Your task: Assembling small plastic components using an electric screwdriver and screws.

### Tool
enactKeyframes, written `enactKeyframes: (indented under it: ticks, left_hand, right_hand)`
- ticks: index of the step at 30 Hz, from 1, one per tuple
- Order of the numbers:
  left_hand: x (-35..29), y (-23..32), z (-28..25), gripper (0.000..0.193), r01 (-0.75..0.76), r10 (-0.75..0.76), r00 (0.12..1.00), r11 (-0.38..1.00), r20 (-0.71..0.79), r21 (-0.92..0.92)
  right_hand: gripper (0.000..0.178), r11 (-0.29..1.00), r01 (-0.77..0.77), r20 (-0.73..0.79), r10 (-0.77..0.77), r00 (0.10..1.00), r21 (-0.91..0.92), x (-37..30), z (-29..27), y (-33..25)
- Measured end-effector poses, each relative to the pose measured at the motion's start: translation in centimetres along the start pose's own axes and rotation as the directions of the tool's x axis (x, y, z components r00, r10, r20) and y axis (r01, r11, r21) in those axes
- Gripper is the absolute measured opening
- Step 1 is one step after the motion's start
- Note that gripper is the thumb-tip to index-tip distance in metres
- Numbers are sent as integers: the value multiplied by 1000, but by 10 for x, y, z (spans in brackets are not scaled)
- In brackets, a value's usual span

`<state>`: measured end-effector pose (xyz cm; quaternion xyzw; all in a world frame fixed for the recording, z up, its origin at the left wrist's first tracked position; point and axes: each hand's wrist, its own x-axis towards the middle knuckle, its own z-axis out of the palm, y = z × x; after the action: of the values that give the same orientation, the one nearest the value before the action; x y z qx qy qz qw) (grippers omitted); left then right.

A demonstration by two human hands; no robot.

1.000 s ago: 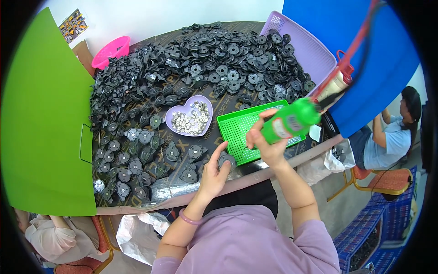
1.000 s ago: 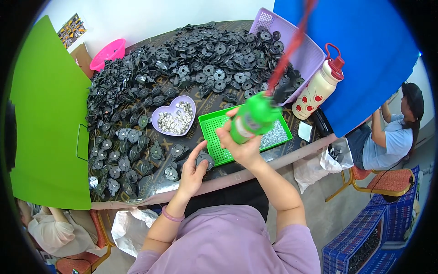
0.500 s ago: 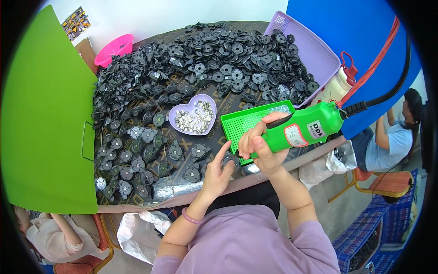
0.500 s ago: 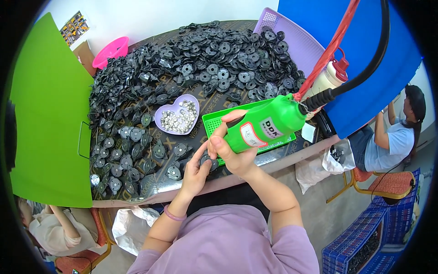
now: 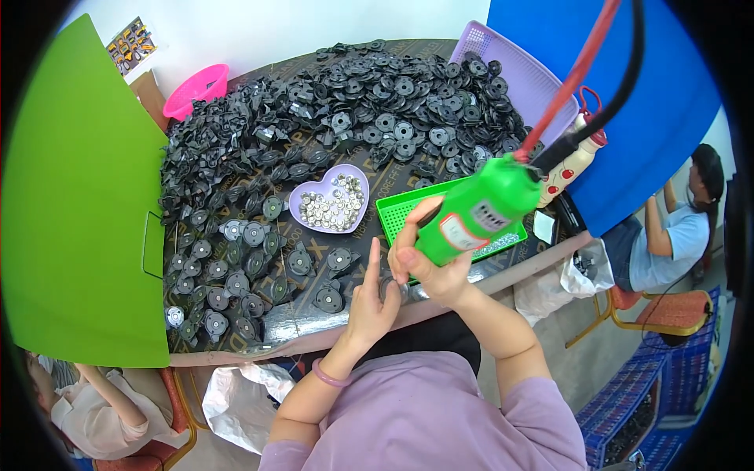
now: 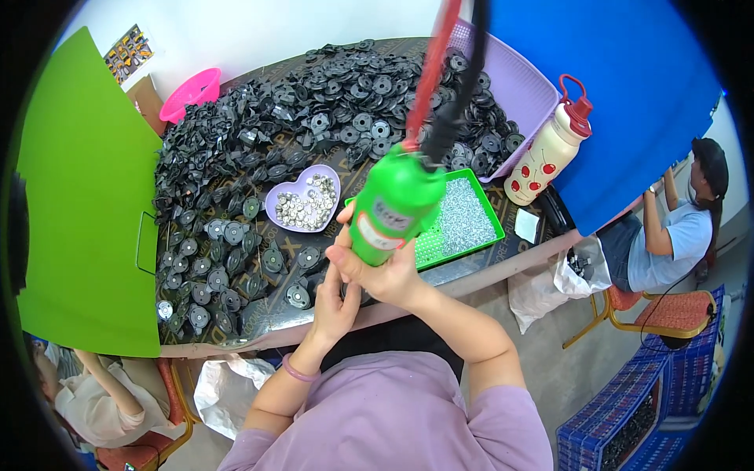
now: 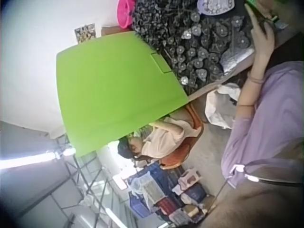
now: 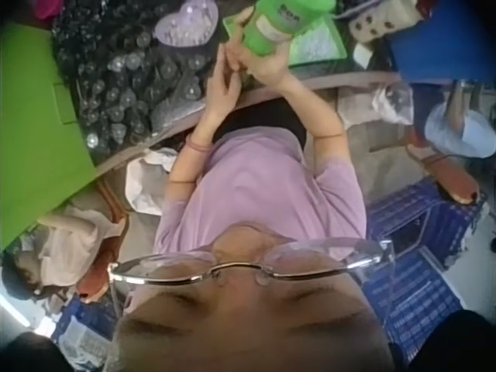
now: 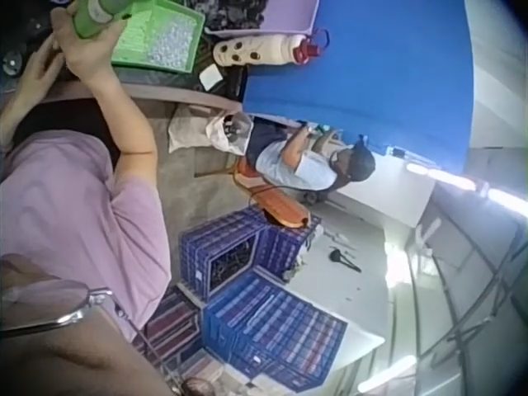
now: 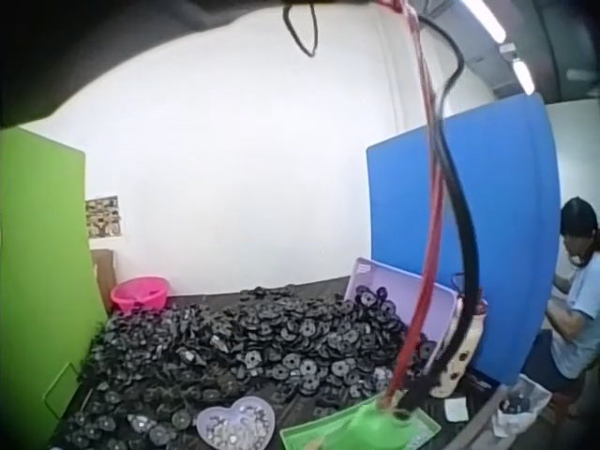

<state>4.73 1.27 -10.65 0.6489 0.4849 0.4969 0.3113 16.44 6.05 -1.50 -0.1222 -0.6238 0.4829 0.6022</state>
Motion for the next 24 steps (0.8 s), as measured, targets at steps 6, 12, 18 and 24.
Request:
enactKeyframes:
  ticks: [6, 12, 18, 24]
  left_hand:
    - [6, 8, 3, 56, 17, -19, 995, 1000, -95, -16]
    - [5, 16, 5, 33, 33, -35, 997, 999, -74, -36]
    - [7, 8, -3, 27, 258, -275, 960, 935, -42, -244]
    - [3, -6, 1, 30, 165, -241, 970, 752, -33, -638]
  right_hand:
    - [37, 985, 133, -58, -127, 990, 111, -4, -7, -8]
    - [34, 981, 112, -85, -99, 991, 158, -4, -9, -13]
    - [34, 979, 165, -97, -153, 983, 120, -4, -11, -18]
    - [32, 991, 38, -121, -54, 991, -130, -10, -35, -5]
